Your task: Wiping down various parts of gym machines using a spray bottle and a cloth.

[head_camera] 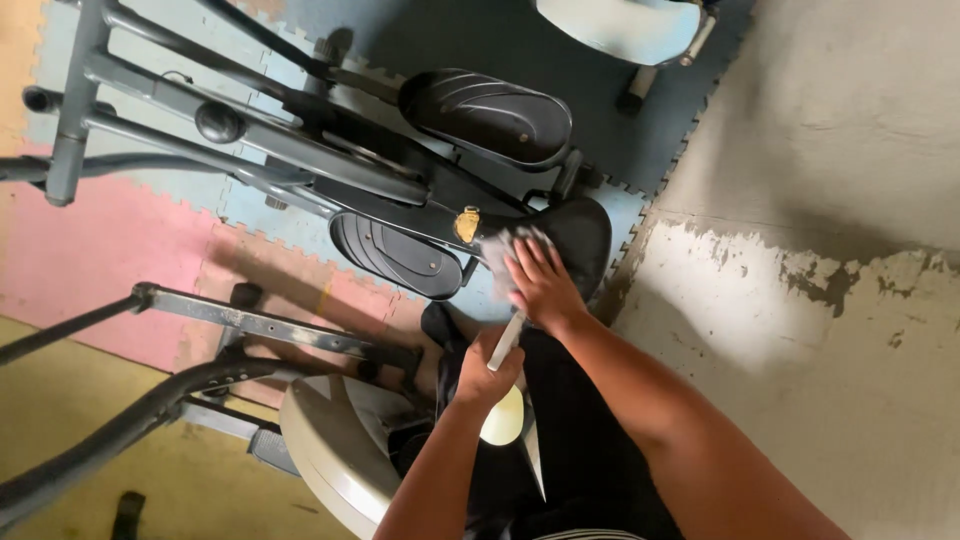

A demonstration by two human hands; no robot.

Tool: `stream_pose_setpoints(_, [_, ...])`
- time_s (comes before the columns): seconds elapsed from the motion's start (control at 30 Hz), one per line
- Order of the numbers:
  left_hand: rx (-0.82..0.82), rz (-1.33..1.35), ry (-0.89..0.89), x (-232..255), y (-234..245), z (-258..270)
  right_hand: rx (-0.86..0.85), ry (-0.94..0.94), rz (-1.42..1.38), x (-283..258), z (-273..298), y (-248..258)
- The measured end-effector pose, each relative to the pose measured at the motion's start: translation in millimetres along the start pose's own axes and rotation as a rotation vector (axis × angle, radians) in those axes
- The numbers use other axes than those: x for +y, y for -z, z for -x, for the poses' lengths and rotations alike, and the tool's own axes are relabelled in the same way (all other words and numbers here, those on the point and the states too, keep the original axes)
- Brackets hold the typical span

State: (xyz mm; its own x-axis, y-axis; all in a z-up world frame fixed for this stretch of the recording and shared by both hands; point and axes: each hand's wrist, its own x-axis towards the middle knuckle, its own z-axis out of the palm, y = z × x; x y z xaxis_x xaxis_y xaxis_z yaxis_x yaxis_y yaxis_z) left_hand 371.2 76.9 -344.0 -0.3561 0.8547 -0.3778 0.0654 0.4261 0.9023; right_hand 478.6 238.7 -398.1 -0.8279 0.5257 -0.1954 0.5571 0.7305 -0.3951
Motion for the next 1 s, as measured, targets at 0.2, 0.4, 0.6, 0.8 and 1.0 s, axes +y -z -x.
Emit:
stream_pose_setpoints(0.2, [0.070, -0.011, 0.072, -1.2, -8.4, 5.5, -0.032, -0.067, -0.074, 2.6, -55.9, 3.9])
stream_pose_setpoints(0.4, [0.114, 0.087, 0.122, 12.1, -8.4, 4.1, 0.055, -0.047, 0.072, 67.5, 45.5, -16.1])
stream_pose_setpoints(0.6, [0.192, 0.083, 0.131, -33.9, -0.9, 15.9, 0.265, -0.136, -0.103, 43.1, 117.8, 14.4])
stream_pose_setpoints(0.8, [0.299, 0.101, 0.278, -109.1, 33.0, 27.0, 0.255, -0.118, -0.356, -57.8, 109.0, -30.7])
stream_pose_setpoints(1.0, [0.393, 0.059, 0.461, -214.3, 63.5, 0.6, 0.123, -0.333, -0.551, -60.7, 26.7, -200.3])
